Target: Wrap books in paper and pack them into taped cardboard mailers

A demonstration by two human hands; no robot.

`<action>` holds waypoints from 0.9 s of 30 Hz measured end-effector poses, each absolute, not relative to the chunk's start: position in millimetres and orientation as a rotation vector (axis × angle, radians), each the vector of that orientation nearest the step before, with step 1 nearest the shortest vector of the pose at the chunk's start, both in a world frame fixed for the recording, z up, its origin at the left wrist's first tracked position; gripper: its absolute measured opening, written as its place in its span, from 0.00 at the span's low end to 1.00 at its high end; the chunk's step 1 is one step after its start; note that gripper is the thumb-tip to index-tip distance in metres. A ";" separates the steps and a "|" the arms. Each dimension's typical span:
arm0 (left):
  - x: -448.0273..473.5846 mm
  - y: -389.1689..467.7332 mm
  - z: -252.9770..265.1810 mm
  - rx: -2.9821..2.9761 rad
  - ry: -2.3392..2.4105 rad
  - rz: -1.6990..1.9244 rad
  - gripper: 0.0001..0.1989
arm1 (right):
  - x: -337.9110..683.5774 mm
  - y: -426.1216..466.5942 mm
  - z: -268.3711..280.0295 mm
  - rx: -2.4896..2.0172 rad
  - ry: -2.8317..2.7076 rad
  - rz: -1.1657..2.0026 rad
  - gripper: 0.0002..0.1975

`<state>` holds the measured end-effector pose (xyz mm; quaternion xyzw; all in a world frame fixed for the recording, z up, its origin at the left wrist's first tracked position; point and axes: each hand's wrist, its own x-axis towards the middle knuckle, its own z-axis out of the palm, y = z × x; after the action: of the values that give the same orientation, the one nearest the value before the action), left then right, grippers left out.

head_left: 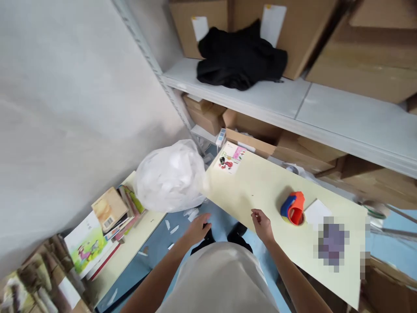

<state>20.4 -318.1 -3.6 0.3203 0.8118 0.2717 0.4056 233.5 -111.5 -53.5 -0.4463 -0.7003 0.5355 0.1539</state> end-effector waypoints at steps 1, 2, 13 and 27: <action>13.8 -330.2 -0.6 0.831 2.056 0.680 0.21 | 221.1 -114.9 -49.4 -1.255 -2.036 1.525 0.18; 7.6 -342.7 2.2 0.840 2.062 0.683 0.21 | 208.6 -119.9 -45.2 -1.234 -2.059 1.516 0.18; -53.8 -447.9 0.9 0.755 2.122 0.978 0.18 | 70.3 -218.4 -21.9 -0.909 -2.323 1.581 0.14; -152.1 -302.3 63.5 1.407 2.354 0.467 0.19 | -133.6 -149.8 -5.4 -0.806 -2.470 1.551 0.24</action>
<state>-152.1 -302.3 63.5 0.4975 0.8326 0.1651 0.1791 -133.6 -149.8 -5.4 -0.2658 -0.8150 0.5116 0.0578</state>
